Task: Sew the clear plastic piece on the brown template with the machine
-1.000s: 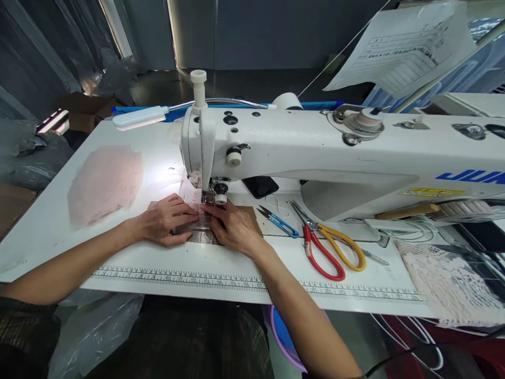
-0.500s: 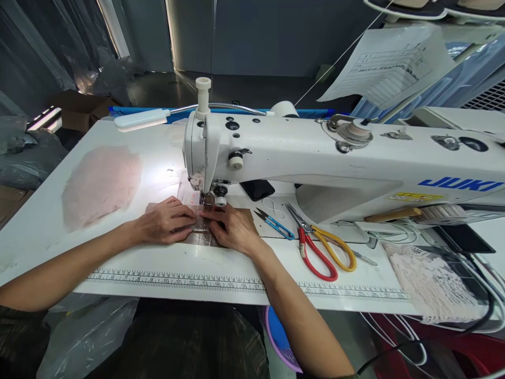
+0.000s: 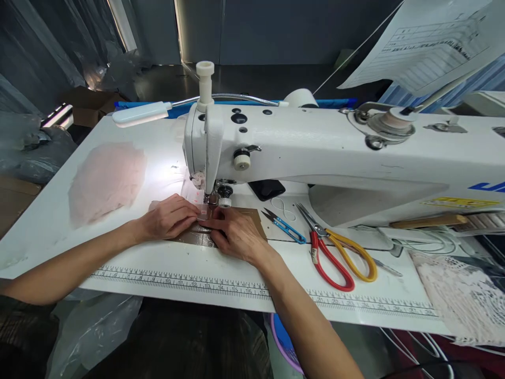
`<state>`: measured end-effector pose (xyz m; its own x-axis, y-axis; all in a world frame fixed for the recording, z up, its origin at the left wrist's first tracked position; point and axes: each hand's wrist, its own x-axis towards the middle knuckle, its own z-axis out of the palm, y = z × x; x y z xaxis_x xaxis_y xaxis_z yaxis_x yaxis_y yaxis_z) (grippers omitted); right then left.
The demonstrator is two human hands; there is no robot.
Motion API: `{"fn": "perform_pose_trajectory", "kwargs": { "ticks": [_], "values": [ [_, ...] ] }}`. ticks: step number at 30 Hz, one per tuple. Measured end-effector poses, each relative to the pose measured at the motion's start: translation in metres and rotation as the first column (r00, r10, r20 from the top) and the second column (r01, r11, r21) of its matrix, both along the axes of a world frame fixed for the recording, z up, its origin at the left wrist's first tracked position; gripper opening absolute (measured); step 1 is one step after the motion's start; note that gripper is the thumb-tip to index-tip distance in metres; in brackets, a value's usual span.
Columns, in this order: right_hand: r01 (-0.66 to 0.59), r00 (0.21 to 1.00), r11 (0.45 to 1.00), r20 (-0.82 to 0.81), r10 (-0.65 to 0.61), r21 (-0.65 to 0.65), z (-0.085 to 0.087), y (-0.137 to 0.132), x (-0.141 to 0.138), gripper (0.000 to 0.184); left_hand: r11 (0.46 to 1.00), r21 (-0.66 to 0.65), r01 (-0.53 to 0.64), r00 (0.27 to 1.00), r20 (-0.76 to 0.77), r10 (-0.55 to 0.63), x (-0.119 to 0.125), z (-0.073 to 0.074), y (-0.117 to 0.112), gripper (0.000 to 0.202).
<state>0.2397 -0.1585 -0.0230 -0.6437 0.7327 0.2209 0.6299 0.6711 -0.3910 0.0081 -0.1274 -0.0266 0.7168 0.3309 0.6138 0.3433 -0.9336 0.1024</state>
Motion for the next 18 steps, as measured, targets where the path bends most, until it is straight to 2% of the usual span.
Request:
{"fn": "perform_pose_trajectory", "kwargs": {
  "ticks": [7,14,18],
  "values": [
    [-0.002,1.000,1.000,-0.005,0.002,-0.017,0.0015,-0.0006,-0.0007,0.036,0.996,0.090,-0.017,0.990,-0.138,0.029,0.0015,-0.0017,-0.0024,0.018],
    [0.050,0.993,0.997,-0.105,-0.057,-0.065,-0.0030,0.0040,0.0057,0.038,0.997,0.069,0.044,0.982,-0.189,-0.030,-0.0027,0.0044,-0.0043,0.018],
    [0.071,0.997,0.997,-0.008,-0.071,0.010,-0.0075,0.0050,0.0056,0.037,0.993,0.105,0.053,0.976,-0.216,-0.030,-0.0036,0.0033,-0.0053,0.022]
  ]
}}
